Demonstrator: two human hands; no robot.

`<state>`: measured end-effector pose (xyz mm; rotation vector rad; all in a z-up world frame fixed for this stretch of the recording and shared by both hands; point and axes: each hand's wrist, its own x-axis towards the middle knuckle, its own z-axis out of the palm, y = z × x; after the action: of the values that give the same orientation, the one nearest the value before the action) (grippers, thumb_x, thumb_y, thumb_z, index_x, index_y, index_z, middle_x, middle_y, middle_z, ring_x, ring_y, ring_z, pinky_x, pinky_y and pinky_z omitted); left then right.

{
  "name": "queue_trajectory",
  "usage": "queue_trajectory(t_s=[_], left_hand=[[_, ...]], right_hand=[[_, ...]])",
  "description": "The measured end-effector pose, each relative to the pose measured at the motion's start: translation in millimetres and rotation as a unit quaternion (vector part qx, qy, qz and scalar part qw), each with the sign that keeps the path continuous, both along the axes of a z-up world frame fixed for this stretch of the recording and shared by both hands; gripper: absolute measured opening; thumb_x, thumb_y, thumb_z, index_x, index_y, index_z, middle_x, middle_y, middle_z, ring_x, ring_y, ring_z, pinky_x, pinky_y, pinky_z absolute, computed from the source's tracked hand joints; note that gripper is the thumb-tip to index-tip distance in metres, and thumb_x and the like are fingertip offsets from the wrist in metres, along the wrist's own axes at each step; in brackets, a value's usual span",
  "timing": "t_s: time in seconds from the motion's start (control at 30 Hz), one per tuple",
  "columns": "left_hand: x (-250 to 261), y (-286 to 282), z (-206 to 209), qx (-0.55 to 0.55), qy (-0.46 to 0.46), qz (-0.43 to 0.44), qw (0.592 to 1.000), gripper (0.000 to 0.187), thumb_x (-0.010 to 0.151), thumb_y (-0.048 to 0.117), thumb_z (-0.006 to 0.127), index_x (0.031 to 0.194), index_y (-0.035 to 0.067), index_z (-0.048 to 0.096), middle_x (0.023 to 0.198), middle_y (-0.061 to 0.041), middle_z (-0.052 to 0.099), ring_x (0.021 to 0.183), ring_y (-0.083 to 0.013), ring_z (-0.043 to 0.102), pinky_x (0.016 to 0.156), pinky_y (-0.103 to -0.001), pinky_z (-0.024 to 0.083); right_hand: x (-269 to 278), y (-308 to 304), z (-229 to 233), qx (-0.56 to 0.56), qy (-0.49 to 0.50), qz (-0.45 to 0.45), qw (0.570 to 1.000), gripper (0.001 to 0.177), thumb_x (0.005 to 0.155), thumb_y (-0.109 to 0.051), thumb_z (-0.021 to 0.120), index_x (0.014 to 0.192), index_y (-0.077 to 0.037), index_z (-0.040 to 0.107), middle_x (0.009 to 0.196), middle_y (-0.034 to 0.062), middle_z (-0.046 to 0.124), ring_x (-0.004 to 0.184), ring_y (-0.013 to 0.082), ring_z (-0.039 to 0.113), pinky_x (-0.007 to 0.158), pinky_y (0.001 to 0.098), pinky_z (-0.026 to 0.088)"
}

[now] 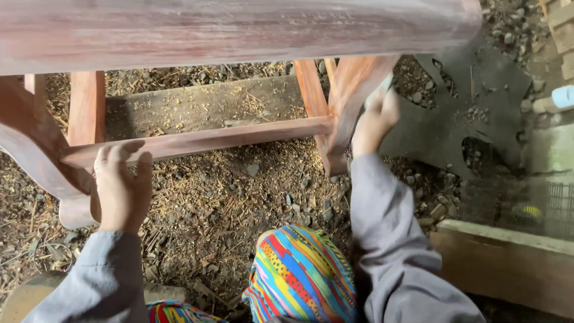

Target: The person sands a wooden chair frame with sandpaper to smooth the surface.

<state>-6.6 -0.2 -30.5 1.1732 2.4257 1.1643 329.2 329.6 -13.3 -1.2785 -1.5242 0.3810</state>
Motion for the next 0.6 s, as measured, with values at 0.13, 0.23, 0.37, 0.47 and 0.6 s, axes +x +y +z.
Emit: queue_trajectory(t_s=[0.13,0.23,0.37,0.47,0.6], left_hand=[[8,-3,-9,-0.163,0.157,-0.098,0.969,0.053,0.099,0.031,0.063,0.142,0.000,0.057,0.123,-0.024,0.058,0.108,-0.0391,0.057,0.091,-0.051,0.051],[2,-11,-16,-0.190,0.206,-0.146,0.949,0.067,0.094,0.043,0.060,0.149,0.005,0.052,0.150,-0.025,0.051,0.131,-0.0455,0.054,0.113,-0.066,0.037],[5,-17,5,-0.208,0.101,-0.168,0.958,0.063,0.093,0.034,0.060,0.148,0.006,0.048,0.159,-0.026,0.039,0.130,-0.0492,0.051,0.113,-0.070,0.032],[3,-18,-5,-0.252,0.093,-0.158,0.950,0.064,0.092,0.041,0.058,0.148,0.012,0.047,0.162,-0.019,0.036,0.131,-0.0504,0.049,0.115,-0.070,0.027],[3,-21,-10,-0.270,0.122,-0.167,0.941,0.058,0.093,0.044,0.058,0.142,0.013,0.053,0.154,-0.018,0.048,0.137,-0.0355,0.051,0.116,-0.063,0.032]], right_hand=[[1,34,4,0.111,-0.042,-0.034,0.992,0.018,0.101,-0.019,0.052,0.097,-0.006,0.064,0.076,0.0111,0.068,0.068,0.0243,0.058,0.065,0.0386,0.045],[37,37,-44,-0.011,0.009,0.057,0.998,0.018,0.100,-0.015,0.058,0.086,-0.003,0.061,0.078,0.0033,0.057,0.076,0.0147,0.050,0.068,0.0338,0.043],[45,57,-2,-0.093,0.319,0.190,0.924,0.030,0.096,-0.005,0.058,0.071,-0.019,0.051,0.069,-0.0056,0.046,0.064,0.0082,0.044,0.056,0.0290,0.043],[48,103,-5,0.017,0.352,0.172,0.920,0.023,0.096,-0.007,0.073,0.118,-0.002,0.068,0.121,0.0176,0.073,0.108,0.0287,0.070,0.090,0.0481,0.062],[20,123,-29,0.044,0.328,0.131,0.934,0.024,0.087,0.013,0.068,0.100,-0.006,0.072,0.101,0.0092,0.076,0.090,0.0181,0.068,0.080,0.0352,0.057]])
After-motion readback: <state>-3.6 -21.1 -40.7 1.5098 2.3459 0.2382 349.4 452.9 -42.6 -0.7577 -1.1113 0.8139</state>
